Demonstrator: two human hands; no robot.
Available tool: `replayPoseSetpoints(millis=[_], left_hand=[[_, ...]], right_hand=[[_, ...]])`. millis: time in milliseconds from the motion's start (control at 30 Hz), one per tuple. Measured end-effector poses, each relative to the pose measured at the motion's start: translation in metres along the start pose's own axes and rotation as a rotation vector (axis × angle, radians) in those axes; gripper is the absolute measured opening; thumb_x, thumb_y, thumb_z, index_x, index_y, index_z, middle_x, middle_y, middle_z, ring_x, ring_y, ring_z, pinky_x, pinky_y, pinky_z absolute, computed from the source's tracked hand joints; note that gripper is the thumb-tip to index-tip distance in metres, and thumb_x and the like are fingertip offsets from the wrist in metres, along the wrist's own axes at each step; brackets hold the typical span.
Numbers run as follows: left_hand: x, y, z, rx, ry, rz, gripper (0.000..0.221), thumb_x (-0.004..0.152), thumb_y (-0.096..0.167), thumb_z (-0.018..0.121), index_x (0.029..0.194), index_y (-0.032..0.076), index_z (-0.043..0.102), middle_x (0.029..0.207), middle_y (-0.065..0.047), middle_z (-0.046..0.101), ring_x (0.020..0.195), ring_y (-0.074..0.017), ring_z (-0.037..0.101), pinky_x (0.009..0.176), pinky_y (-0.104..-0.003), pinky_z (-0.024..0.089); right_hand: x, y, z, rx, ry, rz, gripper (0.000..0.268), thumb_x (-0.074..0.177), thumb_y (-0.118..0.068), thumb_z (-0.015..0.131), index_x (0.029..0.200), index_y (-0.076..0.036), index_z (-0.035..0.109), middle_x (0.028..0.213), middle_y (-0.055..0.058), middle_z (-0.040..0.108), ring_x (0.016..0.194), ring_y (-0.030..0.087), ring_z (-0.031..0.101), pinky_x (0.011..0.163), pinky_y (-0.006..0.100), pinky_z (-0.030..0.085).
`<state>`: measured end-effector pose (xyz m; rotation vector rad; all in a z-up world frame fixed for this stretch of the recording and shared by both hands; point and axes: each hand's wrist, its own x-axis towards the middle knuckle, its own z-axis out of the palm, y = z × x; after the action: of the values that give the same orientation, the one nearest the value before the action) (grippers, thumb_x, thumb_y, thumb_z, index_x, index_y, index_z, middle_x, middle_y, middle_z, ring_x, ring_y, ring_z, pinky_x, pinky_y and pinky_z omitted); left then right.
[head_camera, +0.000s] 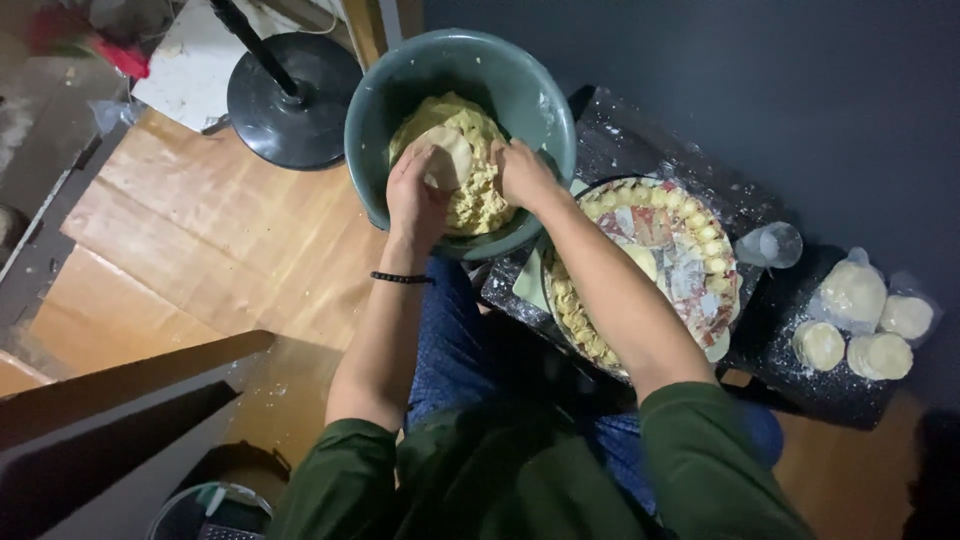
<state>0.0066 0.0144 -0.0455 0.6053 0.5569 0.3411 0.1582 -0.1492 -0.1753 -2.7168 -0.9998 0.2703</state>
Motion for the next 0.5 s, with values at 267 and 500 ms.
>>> replayPoseSetpoints(millis=[267,500], left_hand=[[-0.007,0.007,0.009,-0.025,0.035,0.046,0.018,0.093,0.013,0.071,0.108,0.003,0.072,0.097,-0.01,0.073,0.096,-0.0249,0.072,0.09,-0.058,0.054],[0.002,0.006,-0.013,-0.086,-0.207,-0.036,0.034,0.098,0.018,0.058,0.125,0.0,0.065,0.116,-0.012,0.068,0.102,-0.0218,0.063,0.08,-0.031,0.053]], right_hand=[[-0.046,-0.052,-0.114,1.346,-0.072,0.304,0.026,0.101,-0.008,0.05,0.126,-0.005,0.056,0.092,0.014,0.066,0.064,0.016,0.066,0.056,0.026,0.054],[-0.102,-0.083,-0.169,1.896,0.036,0.218,0.026,0.105,-0.009,0.051,0.13,-0.004,0.056,0.066,0.003,0.048,0.05,0.009,0.047,0.039,0.018,0.035]])
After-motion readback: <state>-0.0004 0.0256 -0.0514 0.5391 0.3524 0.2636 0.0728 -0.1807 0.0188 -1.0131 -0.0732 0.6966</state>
